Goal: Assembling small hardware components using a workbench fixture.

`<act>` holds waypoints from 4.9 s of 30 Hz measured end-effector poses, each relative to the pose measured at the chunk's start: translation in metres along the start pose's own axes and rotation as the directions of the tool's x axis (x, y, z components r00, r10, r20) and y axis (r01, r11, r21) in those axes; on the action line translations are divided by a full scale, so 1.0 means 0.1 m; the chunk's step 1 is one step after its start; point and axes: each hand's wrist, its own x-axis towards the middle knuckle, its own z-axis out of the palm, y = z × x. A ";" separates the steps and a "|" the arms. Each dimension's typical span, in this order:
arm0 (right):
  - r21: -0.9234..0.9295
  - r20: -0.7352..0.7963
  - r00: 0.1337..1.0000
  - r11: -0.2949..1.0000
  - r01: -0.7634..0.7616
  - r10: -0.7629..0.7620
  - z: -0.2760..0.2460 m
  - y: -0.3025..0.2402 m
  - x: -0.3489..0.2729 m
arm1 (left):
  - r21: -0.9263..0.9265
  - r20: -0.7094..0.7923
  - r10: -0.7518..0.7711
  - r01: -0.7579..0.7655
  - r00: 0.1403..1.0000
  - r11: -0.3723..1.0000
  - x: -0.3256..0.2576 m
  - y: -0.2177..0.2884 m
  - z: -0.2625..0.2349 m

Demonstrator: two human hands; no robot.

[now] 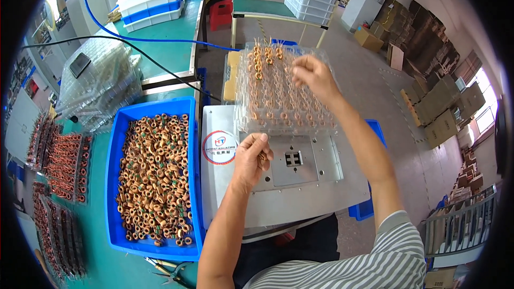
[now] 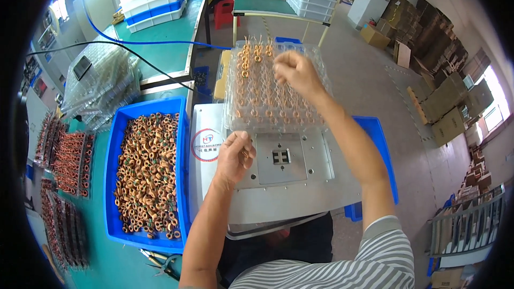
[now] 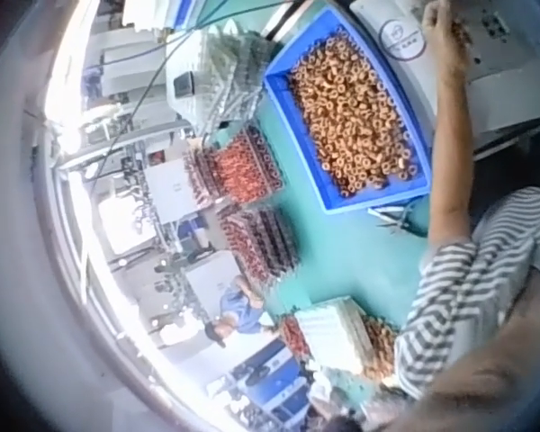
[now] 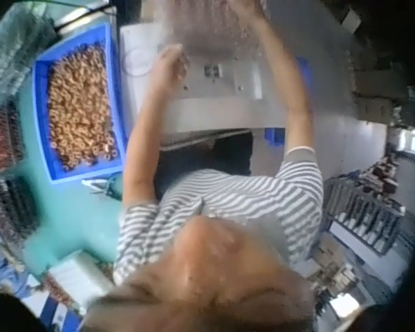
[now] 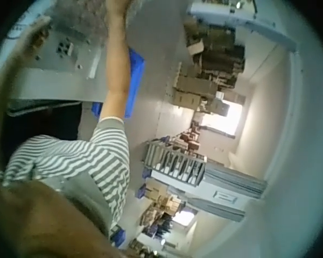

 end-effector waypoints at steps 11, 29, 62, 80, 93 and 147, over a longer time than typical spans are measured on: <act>-0.025 0.153 0.965 0.977 -0.210 0.211 0.29 0.17 -1.77 | 0.349 0.066 0.168 -0.180 0.984 0.920 -0.12 -0.20 0.16; 0.116 -0.019 0.990 0.984 -0.138 0.141 0.22 0.41 -1.99 | 0.509 0.100 0.147 -0.178 0.984 0.842 -0.14 -0.28 0.22; 0.251 0.109 0.983 0.952 -0.173 0.150 0.18 0.45 -2.06 | 0.569 0.130 0.042 -0.109 0.991 0.815 -0.10 -0.33 0.15; -0.637 0.380 0.925 0.721 0.272 -0.013 -0.11 0.22 -1.78 | 0.379 0.003 0.102 -0.095 0.995 0.920 -0.07 -0.24 -0.04; -0.565 0.625 0.771 0.611 0.555 -0.122 -0.07 0.40 -1.58 | 0.396 -0.018 0.101 -0.085 0.995 0.914 -0.08 -0.21 -0.05; -0.564 0.368 0.930 0.789 0.244 -0.024 -0.01 0.10 -1.64 | 0.864 0.204 -0.022 -0.169 0.979 0.475 -0.11 -0.30 0.01</act>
